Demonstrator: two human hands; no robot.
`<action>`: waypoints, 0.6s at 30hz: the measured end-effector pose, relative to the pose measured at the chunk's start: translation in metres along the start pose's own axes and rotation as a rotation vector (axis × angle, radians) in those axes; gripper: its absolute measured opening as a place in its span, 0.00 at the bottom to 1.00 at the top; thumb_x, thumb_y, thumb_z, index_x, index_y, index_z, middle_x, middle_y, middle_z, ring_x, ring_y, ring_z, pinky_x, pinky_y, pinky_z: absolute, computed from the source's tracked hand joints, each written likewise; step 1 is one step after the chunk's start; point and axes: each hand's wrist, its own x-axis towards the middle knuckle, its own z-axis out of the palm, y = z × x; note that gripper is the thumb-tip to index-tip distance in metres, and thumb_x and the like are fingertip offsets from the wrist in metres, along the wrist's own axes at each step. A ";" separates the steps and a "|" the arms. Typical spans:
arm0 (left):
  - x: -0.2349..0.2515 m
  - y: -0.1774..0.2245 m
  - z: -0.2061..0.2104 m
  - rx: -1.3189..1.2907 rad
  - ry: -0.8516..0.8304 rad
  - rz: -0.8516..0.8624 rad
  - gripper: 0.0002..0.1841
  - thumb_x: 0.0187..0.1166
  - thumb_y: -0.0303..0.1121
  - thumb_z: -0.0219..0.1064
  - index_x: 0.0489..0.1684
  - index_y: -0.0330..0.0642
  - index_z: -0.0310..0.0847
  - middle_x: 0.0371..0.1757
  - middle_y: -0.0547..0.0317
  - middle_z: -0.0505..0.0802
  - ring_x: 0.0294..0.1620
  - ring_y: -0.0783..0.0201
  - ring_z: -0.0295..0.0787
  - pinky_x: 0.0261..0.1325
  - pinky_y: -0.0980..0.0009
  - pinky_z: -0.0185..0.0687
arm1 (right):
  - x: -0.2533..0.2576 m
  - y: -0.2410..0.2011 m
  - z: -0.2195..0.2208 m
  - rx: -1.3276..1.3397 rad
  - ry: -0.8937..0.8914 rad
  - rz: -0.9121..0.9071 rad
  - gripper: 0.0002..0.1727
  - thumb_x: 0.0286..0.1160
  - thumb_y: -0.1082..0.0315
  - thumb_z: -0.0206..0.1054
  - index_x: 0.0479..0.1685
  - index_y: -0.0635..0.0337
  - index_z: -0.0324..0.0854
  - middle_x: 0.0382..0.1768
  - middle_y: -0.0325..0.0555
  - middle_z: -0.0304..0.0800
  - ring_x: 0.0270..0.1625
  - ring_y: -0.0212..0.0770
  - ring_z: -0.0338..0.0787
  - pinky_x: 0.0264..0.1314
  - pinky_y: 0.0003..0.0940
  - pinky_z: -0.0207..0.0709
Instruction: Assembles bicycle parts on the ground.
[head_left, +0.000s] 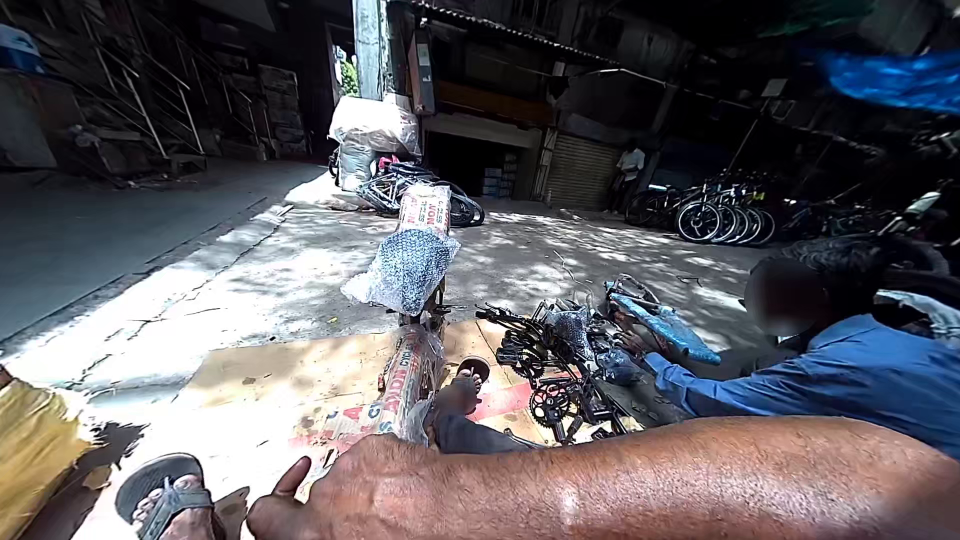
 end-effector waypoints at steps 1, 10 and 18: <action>0.006 0.014 0.013 0.000 0.053 -0.017 0.72 0.46 0.53 0.90 0.88 0.28 0.38 0.79 0.49 0.73 0.78 0.62 0.74 0.80 0.60 0.72 | -0.004 0.007 0.005 -0.071 0.088 -0.136 0.22 0.88 0.57 0.55 0.70 0.61 0.80 0.37 0.51 0.89 0.38 0.51 0.90 0.33 0.47 0.78; -0.003 -0.005 -0.005 0.018 -0.003 -0.012 0.71 0.47 0.51 0.90 0.90 0.33 0.35 0.83 0.52 0.69 0.81 0.63 0.70 0.82 0.60 0.70 | 0.000 -0.004 -0.007 0.084 -0.076 0.108 0.28 0.93 0.50 0.48 0.74 0.65 0.75 0.36 0.55 0.87 0.38 0.57 0.90 0.36 0.54 0.80; -0.004 -0.005 -0.002 0.011 -0.021 -0.025 0.68 0.50 0.50 0.89 0.89 0.32 0.37 0.78 0.50 0.75 0.77 0.60 0.75 0.80 0.57 0.73 | 0.000 0.001 0.013 -0.015 0.096 -0.026 0.19 0.89 0.58 0.53 0.61 0.60 0.83 0.26 0.49 0.83 0.26 0.51 0.85 0.23 0.47 0.74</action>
